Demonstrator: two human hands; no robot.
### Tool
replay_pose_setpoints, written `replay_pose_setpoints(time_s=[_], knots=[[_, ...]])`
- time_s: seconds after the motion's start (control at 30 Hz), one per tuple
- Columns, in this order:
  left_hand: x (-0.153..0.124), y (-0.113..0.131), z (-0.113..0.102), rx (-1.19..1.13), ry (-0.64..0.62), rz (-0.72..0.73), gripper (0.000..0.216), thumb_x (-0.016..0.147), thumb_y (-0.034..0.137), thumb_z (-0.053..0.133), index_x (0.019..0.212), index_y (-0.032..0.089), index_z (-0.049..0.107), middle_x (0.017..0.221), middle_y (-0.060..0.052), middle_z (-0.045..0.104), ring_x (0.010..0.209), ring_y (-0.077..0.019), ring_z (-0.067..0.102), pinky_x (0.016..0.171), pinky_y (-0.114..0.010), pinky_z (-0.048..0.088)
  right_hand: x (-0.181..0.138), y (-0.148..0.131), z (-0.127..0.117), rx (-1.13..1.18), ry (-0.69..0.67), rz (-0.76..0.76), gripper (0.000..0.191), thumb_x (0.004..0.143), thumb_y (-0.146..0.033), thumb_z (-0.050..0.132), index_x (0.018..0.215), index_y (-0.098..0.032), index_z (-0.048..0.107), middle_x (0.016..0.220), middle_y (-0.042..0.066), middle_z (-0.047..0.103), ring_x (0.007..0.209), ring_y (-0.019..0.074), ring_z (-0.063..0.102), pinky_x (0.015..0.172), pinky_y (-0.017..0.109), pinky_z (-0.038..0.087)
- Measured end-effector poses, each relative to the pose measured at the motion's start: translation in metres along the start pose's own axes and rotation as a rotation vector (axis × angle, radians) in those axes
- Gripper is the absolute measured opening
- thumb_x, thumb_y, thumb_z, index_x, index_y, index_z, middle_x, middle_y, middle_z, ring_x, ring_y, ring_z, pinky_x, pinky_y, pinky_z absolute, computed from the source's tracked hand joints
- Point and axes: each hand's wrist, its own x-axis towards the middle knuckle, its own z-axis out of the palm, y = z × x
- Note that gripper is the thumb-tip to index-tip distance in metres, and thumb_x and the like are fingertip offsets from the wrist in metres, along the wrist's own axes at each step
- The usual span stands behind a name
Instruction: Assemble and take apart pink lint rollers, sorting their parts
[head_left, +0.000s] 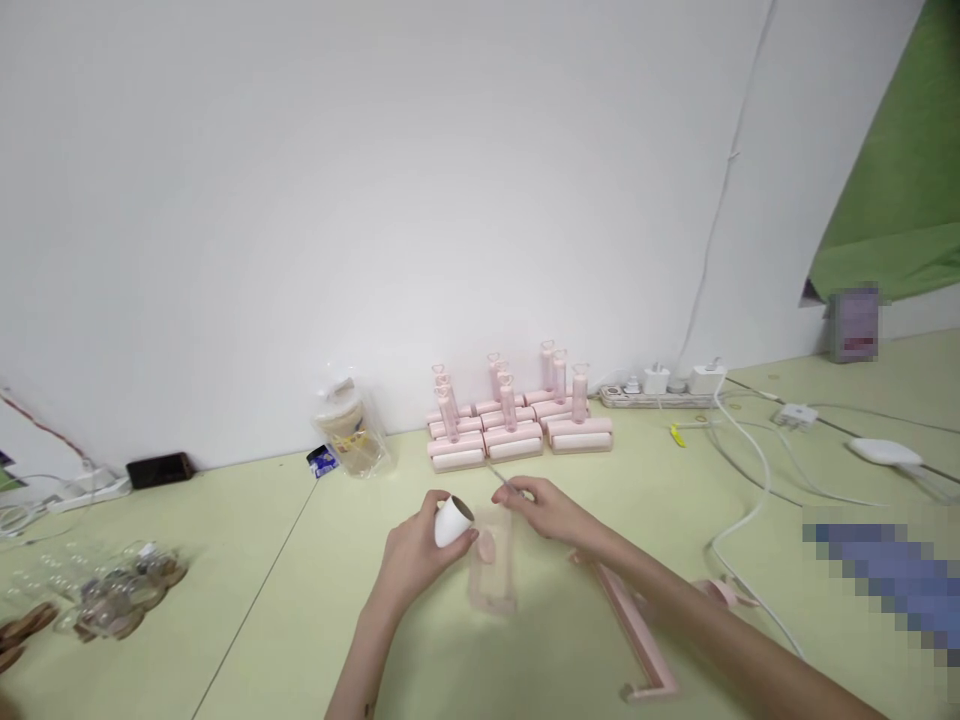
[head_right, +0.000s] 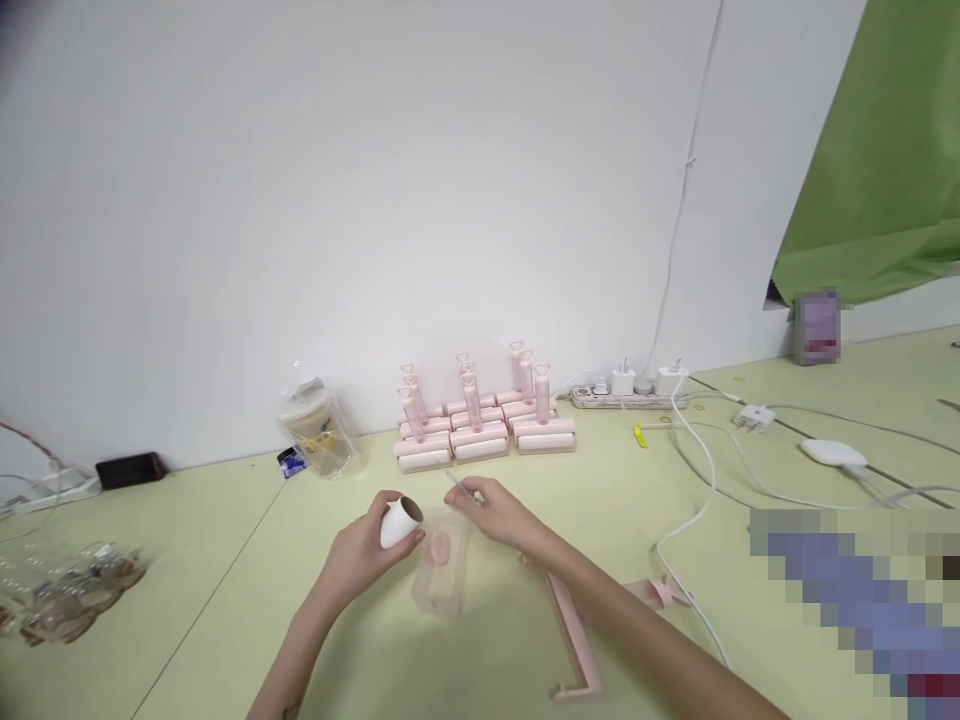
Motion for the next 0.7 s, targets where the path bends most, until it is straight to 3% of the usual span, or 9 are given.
replay_pose_setpoints(time_s=[0.1,0.23,0.33,0.4,0.47,0.5,0.57,0.63,0.7], knots=[[-0.001,0.015,0.004,-0.174,-0.033,0.057,0.025,0.072,0.038,0.05,0.095,0.028,0.048,0.081,0.004,0.063,0.067,-0.0168,0.058,0.061,-0.023,0.039,0.0,-0.022,-0.007,0.082,0.113,-0.104,0.039,0.086,-0.046,0.031,0.101,-0.02,0.055,0.086,0.004,0.059,0.085,0.0179,0.056,0.08,0.032,0.041],[0.003,0.038,0.014,-0.354,-0.026,0.117,0.028,0.075,0.034,0.048,0.101,0.025,0.047,0.083,0.002,0.061,0.069,-0.0173,0.057,0.065,-0.025,0.042,-0.002,-0.048,-0.01,0.142,0.197,-0.308,0.032,0.085,-0.043,0.039,0.105,-0.024,0.055,0.092,0.004,0.059,0.097,0.0189,0.052,0.087,0.033,0.038],[0.011,0.049,0.019,-0.53,0.004,0.165,0.034,0.075,0.034,0.049,0.107,0.022,0.043,0.095,-0.002,0.059,0.083,-0.0182,0.056,0.074,-0.026,0.042,-0.005,-0.048,-0.006,0.064,0.117,-0.288,0.036,0.083,-0.046,0.042,0.109,-0.025,0.055,0.11,0.006,0.055,0.109,0.0212,0.046,0.094,0.037,0.032],[0.015,0.053,0.022,-0.652,0.039,0.197,0.035,0.077,0.035,0.047,0.108,0.021,0.04,0.1,-0.003,0.056,0.09,-0.0173,0.055,0.078,-0.026,0.041,-0.009,-0.038,-0.002,0.069,0.024,-0.182,0.049,0.081,-0.049,0.045,0.123,-0.025,0.043,0.127,0.008,0.044,0.119,0.022,0.036,0.097,0.038,0.028],[0.017,0.056,0.024,-0.751,0.094,0.198,0.031,0.078,0.036,0.046,0.104,0.021,0.039,0.096,-0.003,0.056,0.088,-0.016,0.055,0.078,-0.026,0.042,-0.012,-0.025,0.002,0.099,-0.12,-0.09,0.067,0.074,-0.047,0.055,0.131,-0.024,0.03,0.13,0.01,0.041,0.12,0.0228,0.036,0.095,0.038,0.032],[0.018,0.058,0.025,-0.791,0.122,0.18,0.029,0.078,0.037,0.046,0.101,0.021,0.038,0.092,-0.002,0.056,0.085,-0.0156,0.055,0.076,-0.026,0.043,-0.013,-0.019,0.005,0.101,-0.182,-0.074,0.07,0.071,-0.045,0.06,0.131,-0.023,0.031,0.126,0.01,0.047,0.115,0.0233,0.042,0.091,0.038,0.036],[0.019,0.059,0.025,-0.863,0.179,0.138,0.026,0.079,0.039,0.046,0.096,0.021,0.037,0.086,-0.001,0.055,0.08,-0.0151,0.056,0.072,-0.026,0.044,-0.013,-0.009,0.013,0.081,-0.224,-0.09,0.056,0.068,-0.04,0.064,0.117,-0.019,0.048,0.109,0.008,0.06,0.101,0.0237,0.054,0.084,0.037,0.042],[0.019,0.059,0.022,-0.912,0.269,0.116,0.029,0.078,0.04,0.046,0.097,0.021,0.036,0.088,-0.003,0.055,0.079,-0.0154,0.057,0.071,-0.027,0.045,-0.01,-0.002,0.019,0.067,-0.164,-0.11,0.033,0.072,-0.04,0.059,0.095,-0.016,0.062,0.092,0.006,0.066,0.089,0.0234,0.06,0.08,0.037,0.044],[0.019,0.055,0.016,-0.944,0.406,0.088,0.038,0.077,0.041,0.046,0.106,0.022,0.03,0.095,-0.005,0.055,0.082,-0.0163,0.057,0.071,-0.027,0.045,-0.007,0.001,0.021,0.079,-0.079,-0.124,0.029,0.076,-0.04,0.054,0.085,-0.014,0.063,0.084,0.007,0.068,0.085,0.0227,0.061,0.079,0.036,0.044]])
